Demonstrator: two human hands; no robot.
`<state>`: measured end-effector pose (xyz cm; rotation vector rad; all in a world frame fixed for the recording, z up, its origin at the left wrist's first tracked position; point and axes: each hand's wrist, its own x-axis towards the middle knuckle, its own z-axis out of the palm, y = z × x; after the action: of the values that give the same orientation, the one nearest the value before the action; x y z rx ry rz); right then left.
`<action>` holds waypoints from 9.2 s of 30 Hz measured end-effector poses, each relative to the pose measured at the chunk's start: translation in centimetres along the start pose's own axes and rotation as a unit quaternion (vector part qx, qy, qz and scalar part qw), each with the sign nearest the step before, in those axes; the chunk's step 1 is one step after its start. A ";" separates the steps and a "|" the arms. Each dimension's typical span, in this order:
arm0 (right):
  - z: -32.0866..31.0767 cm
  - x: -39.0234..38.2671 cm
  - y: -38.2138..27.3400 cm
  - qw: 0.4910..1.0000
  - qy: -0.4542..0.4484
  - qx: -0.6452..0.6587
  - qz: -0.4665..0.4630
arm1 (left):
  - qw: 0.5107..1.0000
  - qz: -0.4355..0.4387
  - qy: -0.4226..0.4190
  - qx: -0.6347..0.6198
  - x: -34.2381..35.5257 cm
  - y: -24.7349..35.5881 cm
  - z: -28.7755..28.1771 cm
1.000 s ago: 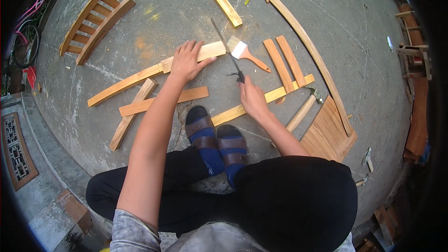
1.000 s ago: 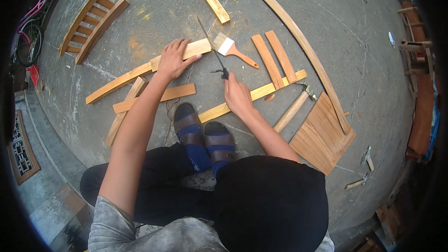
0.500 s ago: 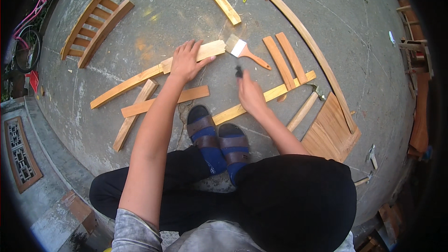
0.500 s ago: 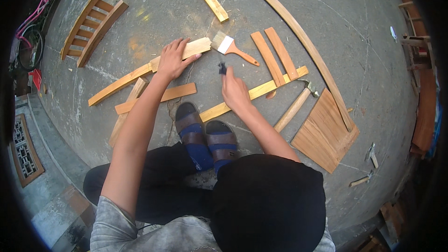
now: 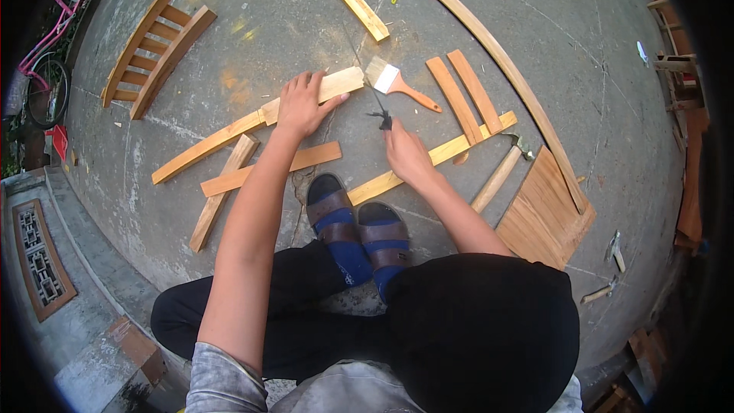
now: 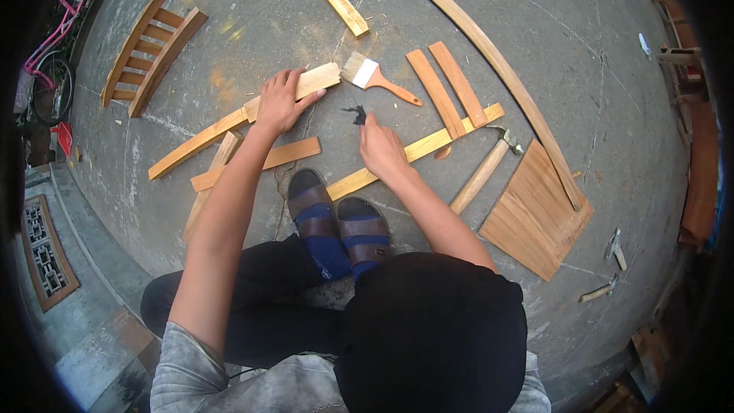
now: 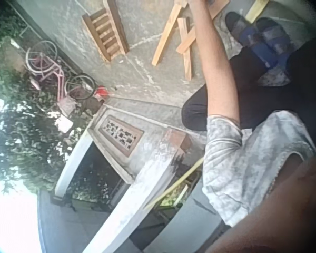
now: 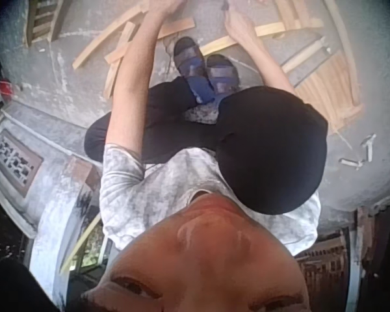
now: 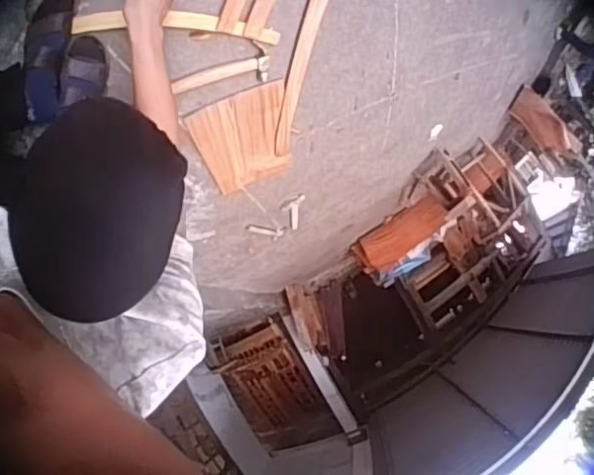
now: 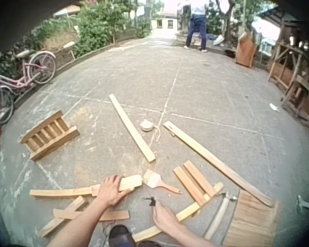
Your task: Using a file and hand tools to shape and smooth wooden pieces for a project.
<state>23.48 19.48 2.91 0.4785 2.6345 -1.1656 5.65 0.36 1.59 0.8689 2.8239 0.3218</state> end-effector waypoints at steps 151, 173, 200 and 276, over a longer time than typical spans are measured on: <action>-0.7 -8.5 2.8 0.968 0.088 0.234 -0.002 | 0.986 0.072 0.139 0.060 -2.3 0.0 2.1; -1.3 -10.5 4.4 0.947 0.122 0.287 0.073 | 0.996 0.063 0.050 0.049 -1.7 -1.4 2.0; -0.3 -10.4 4.9 0.972 0.174 0.155 -0.032 | 0.989 0.131 0.046 0.050 -1.4 -0.1 0.2; -0.2 -10.6 3.4 0.992 0.116 0.040 -0.033 | 0.992 0.111 0.064 0.008 -1.4 -0.6 0.4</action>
<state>34.50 19.60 4.23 0.5789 2.8260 -1.3124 6.59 -0.90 1.19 1.2106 2.8512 0.3977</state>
